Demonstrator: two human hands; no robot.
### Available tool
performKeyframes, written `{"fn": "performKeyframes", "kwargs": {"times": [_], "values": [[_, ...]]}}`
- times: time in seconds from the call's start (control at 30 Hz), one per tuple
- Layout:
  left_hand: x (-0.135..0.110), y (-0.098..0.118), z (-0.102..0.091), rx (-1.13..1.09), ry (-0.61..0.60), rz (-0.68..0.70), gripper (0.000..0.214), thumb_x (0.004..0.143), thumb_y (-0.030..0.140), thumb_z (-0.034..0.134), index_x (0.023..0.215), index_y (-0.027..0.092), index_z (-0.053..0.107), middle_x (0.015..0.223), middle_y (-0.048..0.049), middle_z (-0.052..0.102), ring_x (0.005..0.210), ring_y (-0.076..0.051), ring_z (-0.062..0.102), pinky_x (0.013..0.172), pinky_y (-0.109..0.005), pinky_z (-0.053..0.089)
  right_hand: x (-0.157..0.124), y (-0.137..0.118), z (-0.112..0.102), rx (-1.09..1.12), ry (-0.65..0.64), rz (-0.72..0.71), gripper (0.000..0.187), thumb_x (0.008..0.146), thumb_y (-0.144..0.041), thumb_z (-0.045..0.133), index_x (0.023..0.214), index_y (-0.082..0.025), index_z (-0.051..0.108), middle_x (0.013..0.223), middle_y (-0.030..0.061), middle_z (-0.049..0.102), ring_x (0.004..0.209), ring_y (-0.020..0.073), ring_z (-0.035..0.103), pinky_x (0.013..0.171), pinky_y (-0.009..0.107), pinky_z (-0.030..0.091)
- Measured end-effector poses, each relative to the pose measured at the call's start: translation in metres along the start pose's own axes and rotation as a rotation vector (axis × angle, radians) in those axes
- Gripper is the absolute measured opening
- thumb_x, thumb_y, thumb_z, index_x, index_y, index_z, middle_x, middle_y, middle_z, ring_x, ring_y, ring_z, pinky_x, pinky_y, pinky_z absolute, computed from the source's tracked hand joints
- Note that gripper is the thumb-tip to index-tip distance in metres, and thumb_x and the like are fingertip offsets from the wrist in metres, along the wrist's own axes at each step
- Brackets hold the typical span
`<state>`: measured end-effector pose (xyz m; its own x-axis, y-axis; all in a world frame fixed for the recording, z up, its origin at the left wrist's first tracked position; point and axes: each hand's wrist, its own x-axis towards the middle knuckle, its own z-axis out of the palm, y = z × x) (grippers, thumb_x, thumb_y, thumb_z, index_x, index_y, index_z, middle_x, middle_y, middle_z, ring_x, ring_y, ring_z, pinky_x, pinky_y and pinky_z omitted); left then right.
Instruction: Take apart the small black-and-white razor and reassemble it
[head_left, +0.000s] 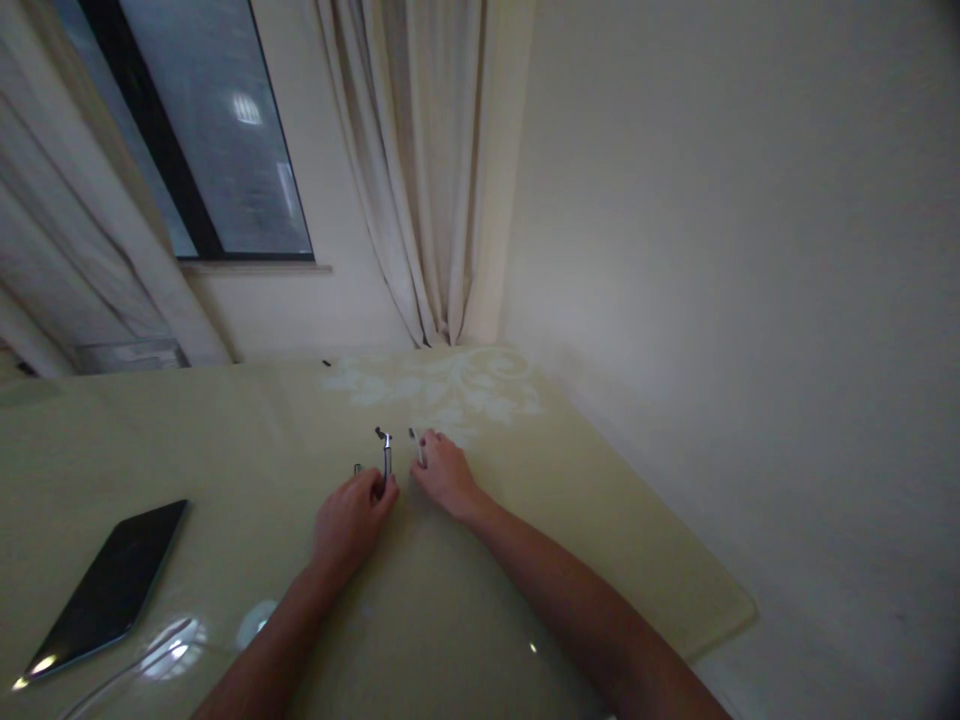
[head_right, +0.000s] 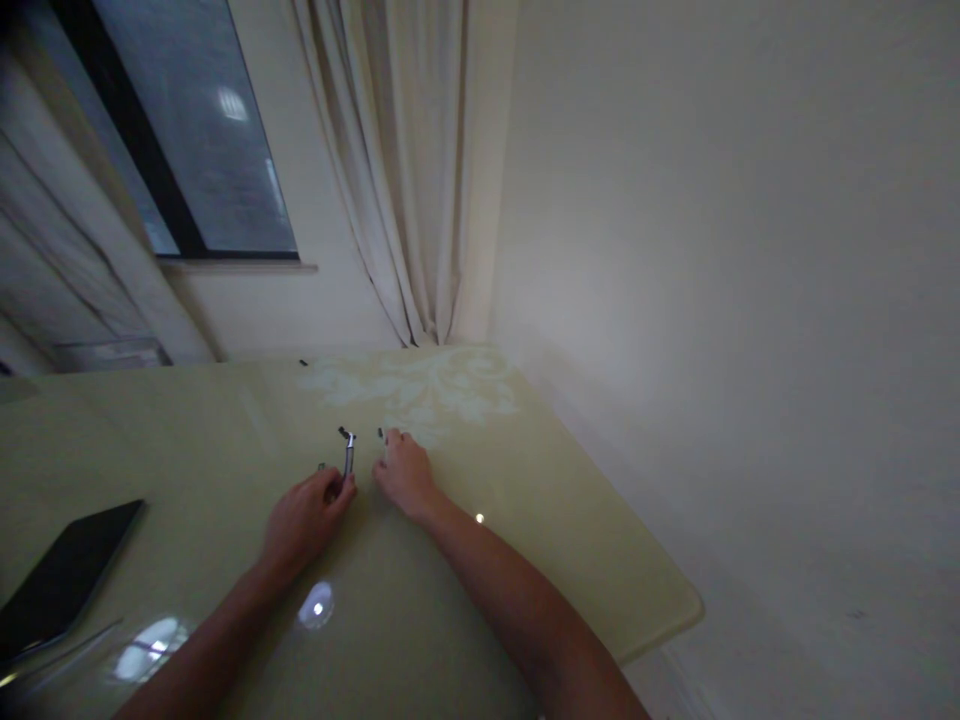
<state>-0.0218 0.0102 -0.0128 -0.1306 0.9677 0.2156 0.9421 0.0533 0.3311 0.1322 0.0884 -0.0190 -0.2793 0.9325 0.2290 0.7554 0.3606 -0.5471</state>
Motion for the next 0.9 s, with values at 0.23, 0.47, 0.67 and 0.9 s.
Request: {"fn": "performKeyframes", "kwargs": {"times": [0.23,0.47,0.67,0.9], "values": [[-0.025,0.026,0.011,-0.082,0.258,0.478,0.032,0.099,0.035,0.051,0.072,0.022,0.060,0.071,-0.0024,0.063,0.069,-0.018,0.058,0.070,-0.030,0.038,-0.052,0.034,-0.042,0.724,-0.082,-0.104,0.042,0.101,-0.056,0.053,0.097,-0.017,0.068,0.086,0.0031,0.065,0.079,0.0155,0.058,0.072,0.027,0.044],[-0.031,0.040,0.008,-0.626,-0.089,0.371,0.036,0.092,0.055,0.063,0.081,0.022,0.067,0.073,-0.0013,0.062,0.066,-0.017,0.056,0.063,-0.027,0.042,-0.073,0.043,-0.062,1.106,-0.219,-0.022,0.045,0.094,-0.060,0.062,0.095,-0.015,0.071,0.068,-0.0022,0.054,0.063,0.0118,0.050,0.063,0.025,0.042],[-0.022,0.030,-0.009,-1.081,-0.229,0.016,0.059,0.082,0.059,0.073,0.128,0.023,0.070,0.098,-0.0052,0.069,0.080,-0.019,0.062,0.073,-0.029,0.049,-0.078,0.038,-0.063,1.123,-0.416,-0.097,0.036,0.092,-0.052,0.067,0.093,-0.016,0.072,0.065,-0.0035,0.053,0.057,0.0104,0.048,0.056,0.023,0.042],[-0.022,0.024,0.001,-1.135,-0.308,0.020,0.047,0.078,0.051,0.081,0.116,0.025,0.077,0.090,-0.0034,0.067,0.083,-0.019,0.061,0.074,-0.028,0.048,-0.081,0.037,-0.065,1.245,-0.545,0.021,0.040,0.089,-0.054,0.071,0.094,-0.014,0.069,0.066,-0.0050,0.054,0.045,0.0046,0.037,0.043,0.021,0.023]]}}
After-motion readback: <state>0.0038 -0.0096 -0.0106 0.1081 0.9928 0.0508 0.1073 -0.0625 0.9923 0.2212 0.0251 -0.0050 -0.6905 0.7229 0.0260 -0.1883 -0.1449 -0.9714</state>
